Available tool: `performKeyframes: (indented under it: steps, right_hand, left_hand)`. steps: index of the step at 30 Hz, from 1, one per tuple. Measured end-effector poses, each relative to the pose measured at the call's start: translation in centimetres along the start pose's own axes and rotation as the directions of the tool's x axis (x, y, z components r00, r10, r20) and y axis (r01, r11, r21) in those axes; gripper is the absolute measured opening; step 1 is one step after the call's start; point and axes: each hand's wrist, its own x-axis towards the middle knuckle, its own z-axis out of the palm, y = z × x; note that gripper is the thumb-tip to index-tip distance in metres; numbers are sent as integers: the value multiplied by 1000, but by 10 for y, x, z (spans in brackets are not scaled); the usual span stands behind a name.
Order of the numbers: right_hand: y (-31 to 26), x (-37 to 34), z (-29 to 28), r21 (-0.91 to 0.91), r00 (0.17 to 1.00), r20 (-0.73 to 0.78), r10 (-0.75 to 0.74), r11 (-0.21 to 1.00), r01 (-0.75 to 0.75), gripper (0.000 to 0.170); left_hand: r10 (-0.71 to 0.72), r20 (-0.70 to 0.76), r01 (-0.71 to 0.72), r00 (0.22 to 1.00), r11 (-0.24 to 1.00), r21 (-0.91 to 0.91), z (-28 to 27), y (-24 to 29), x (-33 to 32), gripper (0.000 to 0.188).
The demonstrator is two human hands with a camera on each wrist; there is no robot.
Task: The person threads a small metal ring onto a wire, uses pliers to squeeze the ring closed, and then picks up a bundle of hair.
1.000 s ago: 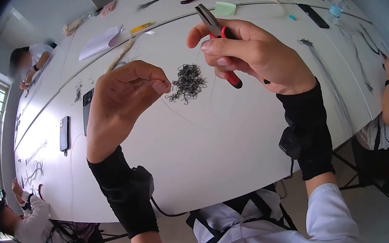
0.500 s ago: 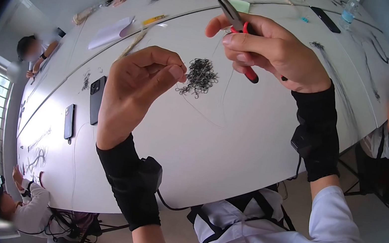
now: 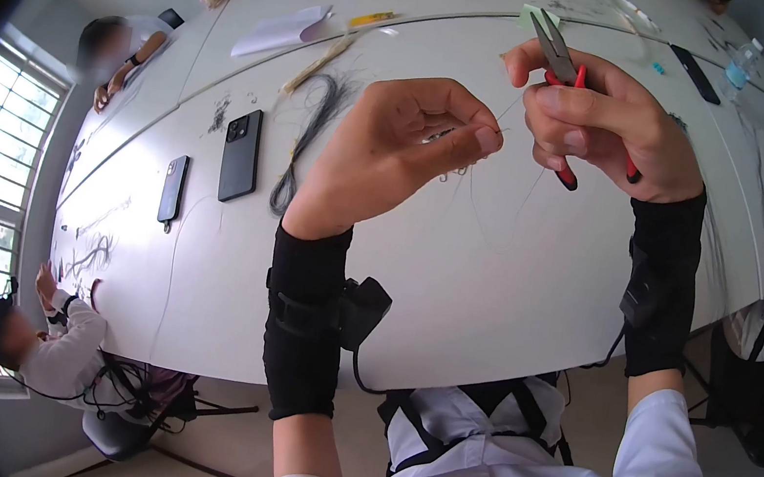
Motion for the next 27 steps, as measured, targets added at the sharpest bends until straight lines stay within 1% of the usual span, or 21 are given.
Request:
performKeyframes:
  steps: [2, 3, 4, 5, 7, 8, 9, 11, 12, 13, 14, 16, 17, 18, 20, 21, 24, 25, 27]
  right_hand:
    - [1, -1, -9, -24, 1000, -2, -31, 999, 31, 37]
    - [3, 0, -15, -41, 999, -11, -51, 998, 50, 38]
    - [6, 0, -21, -57, 997, -19, -70, 996, 69, 39]
    - [9, 0, -27, -73, 994, -57, -90, 994, 85, 35]
    - [9, -2, -32, -214, 993, -81, -84, 975, 65, 32]
    - [8, -3, -35, -282, 992, -94, -82, 958, 53, 31]
    - [6, -2, -40, -378, 996, -60, -64, 925, 37, 29]
    - [14, 0, -42, -542, 969, -218, -114, 840, -23, 30]
    - [19, 1, -43, -613, 945, -291, -149, 788, -65, 31]
    - [21, 4, -48, -680, 931, -313, -186, 728, -83, 33]
    - [24, 5, -48, -634, 934, -290, -210, 773, -23, 33]
    - [21, 13, -30, -528, 933, -247, -260, 844, 95, 35]
    - [16, 14, -15, -469, 949, -197, -246, 874, 129, 36]
    - [20, 17, 1, -425, 942, -176, -287, 885, 191, 37]
    - [23, 22, 21, -308, 981, -104, -163, 943, 125, 38]
    - [21, 23, 25, -295, 988, -76, -134, 950, 106, 35]
    - [23, 24, 23, -344, 990, -102, -99, 937, 59, 30]
    - [26, 24, 19, -370, 985, -138, -103, 928, 45, 27]
    - [26, 22, 14, -417, 982, -147, -119, 908, 47, 26]
  left_hand:
    - [-7, 14, 7, 1000, 1000, -4, -12, 4, -4, 17]
    - [6, -27, -7, 1000, 999, -37, -13, 7, -6, 16]
    - [20, -47, -21, 999, 999, -24, -18, 6, -8, 16]
    - [33, -67, -34, 997, 999, -12, -25, 5, -10, 15]
    - [63, -123, -58, 990, 997, 44, -36, 5, -14, 15]
    - [60, -149, -49, 987, 996, 74, -40, 6, -16, 14]
    - [56, -176, -38, 983, 994, 103, -42, 9, -19, 13]
    - [39, -210, -6, 977, 988, 155, -47, 13, -23, 11]
    - [58, -208, -16, 976, 981, 195, -47, 14, -24, 11]
    - [78, -205, -28, 976, 972, 234, -46, 14, -24, 11]
    - [98, -199, -41, 975, 961, 272, -44, 14, -23, 11]
    - [97, -169, -31, 981, 934, 356, -36, 18, -21, 10]
    - [97, -152, -29, 984, 917, 398, -31, 19, -19, 10]
    - [99, -151, -33, 983, 922, 386, -27, 19, -18, 10]
    - [97, -149, -36, 984, 931, 364, -21, 18, -17, 9]
    - [100, -139, -43, 985, 930, 364, -20, 20, -16, 9]
    - [122, -165, -40, 979, 902, 429, -24, 16, -17, 10]
    - [126, -173, -39, 977, 899, 435, -26, 15, -17, 10]
    - [137, -185, -41, 973, 894, 447, -31, 13, -18, 11]
